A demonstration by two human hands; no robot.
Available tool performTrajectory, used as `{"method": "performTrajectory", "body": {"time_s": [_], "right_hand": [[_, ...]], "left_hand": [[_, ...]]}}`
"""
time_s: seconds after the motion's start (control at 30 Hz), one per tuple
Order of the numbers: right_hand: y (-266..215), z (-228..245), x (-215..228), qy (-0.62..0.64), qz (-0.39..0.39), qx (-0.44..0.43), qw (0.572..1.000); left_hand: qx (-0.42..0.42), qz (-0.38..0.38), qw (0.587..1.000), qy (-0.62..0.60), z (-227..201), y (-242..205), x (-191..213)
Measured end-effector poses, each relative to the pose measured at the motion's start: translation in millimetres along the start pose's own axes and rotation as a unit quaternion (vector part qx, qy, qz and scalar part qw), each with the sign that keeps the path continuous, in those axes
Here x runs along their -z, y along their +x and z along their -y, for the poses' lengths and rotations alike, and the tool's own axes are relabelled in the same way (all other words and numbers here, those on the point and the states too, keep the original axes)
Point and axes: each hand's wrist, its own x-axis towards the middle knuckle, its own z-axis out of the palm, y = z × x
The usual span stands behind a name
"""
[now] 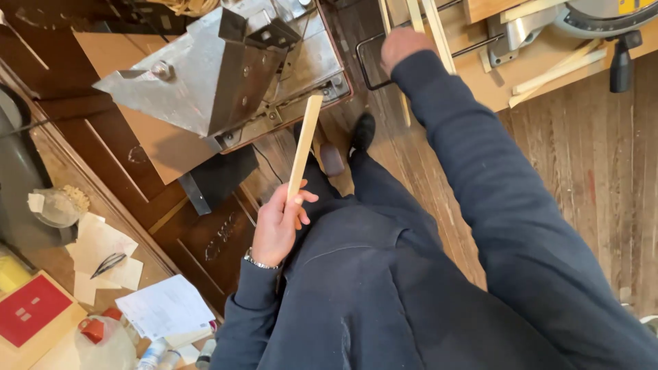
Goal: Cutting and preparing thin wood strips for art framing using a miter saw and a manual miter guillotine.
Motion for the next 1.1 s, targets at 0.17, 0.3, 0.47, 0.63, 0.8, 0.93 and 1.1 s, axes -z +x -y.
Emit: {"method": "performTrajectory", "body": {"time_s": [0.17,0.3,0.47,0.63,0.8,0.93,1.1], "right_hand": [[1,-13,1,0.058,-0.077,-0.049,0.994],[-33,-61,2,0.102,-0.189,-0.104,0.971],[-40,-92,-9,0.090,-0.177,-0.133,0.971],[-70,-98,6,0.072,-0.193,-0.111,0.972],[-140,-83,38,0.337,-0.231,0.094,0.908],[-185,-10,43,0.620,-0.031,-0.050,0.782],[-198,58,-4,0.859,0.086,0.051,0.503]], "left_hand": [[0.000,-0.004,1.000,0.002,-4,-10,-9],[0.017,-0.011,1.000,-0.001,0,-10,-3],[-0.010,0.009,1.000,-0.013,-6,2,-1],[-0.016,0.029,0.999,-0.004,-10,7,-1],[-0.006,0.127,0.978,-0.165,-5,29,2],[-0.023,0.160,0.961,-0.223,-20,58,-1],[-0.037,0.190,0.968,-0.163,-16,79,-13]]}}
